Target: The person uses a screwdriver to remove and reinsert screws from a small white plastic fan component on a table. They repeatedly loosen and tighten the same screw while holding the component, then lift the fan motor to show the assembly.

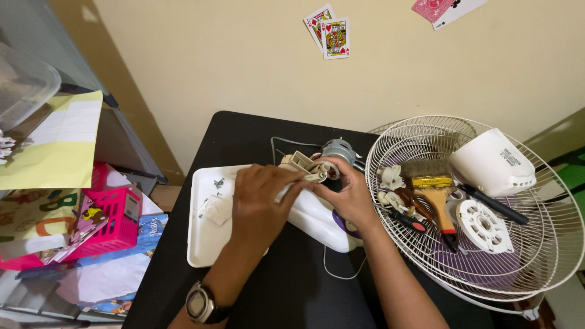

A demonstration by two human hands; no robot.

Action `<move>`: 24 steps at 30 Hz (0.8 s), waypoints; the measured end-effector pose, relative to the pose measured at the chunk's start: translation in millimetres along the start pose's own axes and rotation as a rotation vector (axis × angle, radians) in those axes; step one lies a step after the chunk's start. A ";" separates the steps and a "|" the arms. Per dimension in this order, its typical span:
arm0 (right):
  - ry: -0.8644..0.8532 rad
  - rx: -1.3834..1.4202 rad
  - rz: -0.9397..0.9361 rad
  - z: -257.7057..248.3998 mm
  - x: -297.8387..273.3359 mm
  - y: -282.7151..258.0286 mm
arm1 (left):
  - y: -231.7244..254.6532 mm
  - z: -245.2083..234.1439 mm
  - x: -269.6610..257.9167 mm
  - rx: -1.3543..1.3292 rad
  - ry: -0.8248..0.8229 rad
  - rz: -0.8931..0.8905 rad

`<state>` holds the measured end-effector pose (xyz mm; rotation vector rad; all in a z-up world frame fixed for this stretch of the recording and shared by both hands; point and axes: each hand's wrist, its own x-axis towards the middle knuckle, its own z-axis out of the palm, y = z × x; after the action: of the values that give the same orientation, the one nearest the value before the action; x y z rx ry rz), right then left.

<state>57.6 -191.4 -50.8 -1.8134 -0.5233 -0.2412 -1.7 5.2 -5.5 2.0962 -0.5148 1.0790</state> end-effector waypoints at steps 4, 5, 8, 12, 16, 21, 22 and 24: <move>0.001 0.006 -0.044 -1.2 -0.4 3.7 | 7.8 -0.2 -3.3 0.008 -0.011 0.038; 0.001 0.000 -0.031 -1.3 0.2 4.3 | 8.8 -1.1 -3.8 -0.004 -0.032 0.041; -0.003 0.025 -0.017 -1.6 -0.1 4.9 | 9.4 -3.8 -4.8 0.006 -0.066 0.053; -0.008 0.011 -0.009 -2.2 -0.4 4.3 | 2.5 -4.0 -0.9 0.043 0.010 0.071; -0.012 0.056 0.023 -0.6 0.1 4.7 | -9.5 -1.4 7.9 -0.034 -0.027 -0.108; -0.014 0.033 0.020 -1.9 -0.1 5.2 | -7.4 -1.3 5.4 -0.029 -0.033 -0.074; -0.014 0.023 0.012 -2.3 -0.7 5.5 | -5.7 -3.0 3.3 -0.031 -0.047 -0.033; -0.011 0.003 -0.007 -3.2 -0.9 6.0 | -2.8 -6.8 0.5 -0.036 -0.073 0.052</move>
<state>59.9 -195.9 -55.3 -1.8112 -0.5379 -0.2347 -3.3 12.1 -3.5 2.1072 -0.6225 1.0171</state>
